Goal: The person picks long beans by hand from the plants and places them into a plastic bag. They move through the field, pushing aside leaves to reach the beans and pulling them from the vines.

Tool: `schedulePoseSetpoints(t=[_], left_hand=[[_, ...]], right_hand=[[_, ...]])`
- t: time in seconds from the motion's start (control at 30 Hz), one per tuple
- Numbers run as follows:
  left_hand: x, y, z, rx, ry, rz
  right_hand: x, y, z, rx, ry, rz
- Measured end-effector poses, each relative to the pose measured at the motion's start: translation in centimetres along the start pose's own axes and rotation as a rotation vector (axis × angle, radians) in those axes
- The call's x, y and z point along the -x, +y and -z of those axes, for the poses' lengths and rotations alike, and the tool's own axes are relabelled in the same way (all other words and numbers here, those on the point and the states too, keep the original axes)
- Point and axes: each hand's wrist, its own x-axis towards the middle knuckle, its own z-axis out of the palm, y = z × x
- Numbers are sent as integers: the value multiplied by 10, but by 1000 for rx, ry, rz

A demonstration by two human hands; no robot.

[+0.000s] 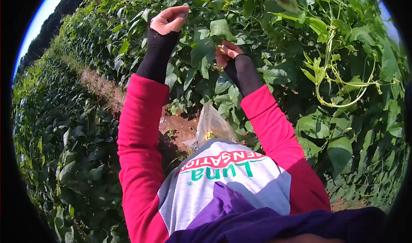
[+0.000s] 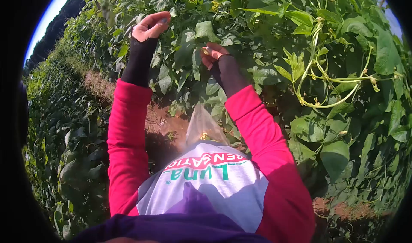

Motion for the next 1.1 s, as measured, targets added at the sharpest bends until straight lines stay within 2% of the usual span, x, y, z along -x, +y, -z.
schedulePoseSetpoints(t=[0.07, 0.13, 0.2, 0.27, 0.3, 0.37, 0.43, 0.47, 0.53, 0.6, 0.67, 0.7, 0.73, 0.8, 0.93, 0.97, 1.0, 1.03, 1.07, 1.1], left_hand=[[-21, -16, -3, 28, -58, 2], [-42, -29, -6, -23, -117, -82], [-64, -41, -13, -39, -145, -86], [-87, -53, -16, -108, -242, -34], [-98, -62, -19, -110, -254, -84], [-117, -76, -30, -89, -291, -141], [-131, -79, -44, -271, -301, -134], [-134, -78, -49, -244, -328, -145], [-140, -75, -53, -685, -261, -224], [-136, -69, -53, -493, -288, -305], [-135, -65, -50, -422, -370, -260], [-129, -65, -52, -400, -316, -357], [-121, -51, -49, -416, -337, -287], [-118, -53, -46, -307, -352, -313], [-114, -63, -44, -167, -301, -403], [-117, -69, -46, -79, -353, -320], [-116, -62, -43, -111, -382, -330], [-117, -69, -46, -69, -371, -324], [-120, -74, -51, -26, -355, -318], [-116, -67, -48, -70, -344, -294]], right_hand=[[4, 1, -1, 38, 68, 34], [10, 3, -5, 175, 122, 148], [25, 3, -15, 202, 131, 238], [28, 7, -12, 451, 204, 287], [35, 5, -23, 533, 253, 311], [41, 6, -27, 588, 289, 362], [48, 9, -25, 709, 334, 461], [54, 11, -27, 712, 371, 478], [70, 16, -35, 1101, 437, 827], [98, 20, -62, 1289, 524, 966], [114, 47, -69, 1394, 462, 1134], [121, 66, -65, 1625, 337, 1145], [126, 90, -55, 1854, 196, 1136], [125, 155, -6, 2068, -166, 335], [132, 178, -1, 2106, -121, 189], [128, 170, -12, 2125, -71, 149], [125, 163, -26, 2142, -12, 109], [124, 155, -42, 1955, 129, 11], [124, 161, -38, 1953, 161, 8], [124, 171, -28, 1981, 84, 26]])
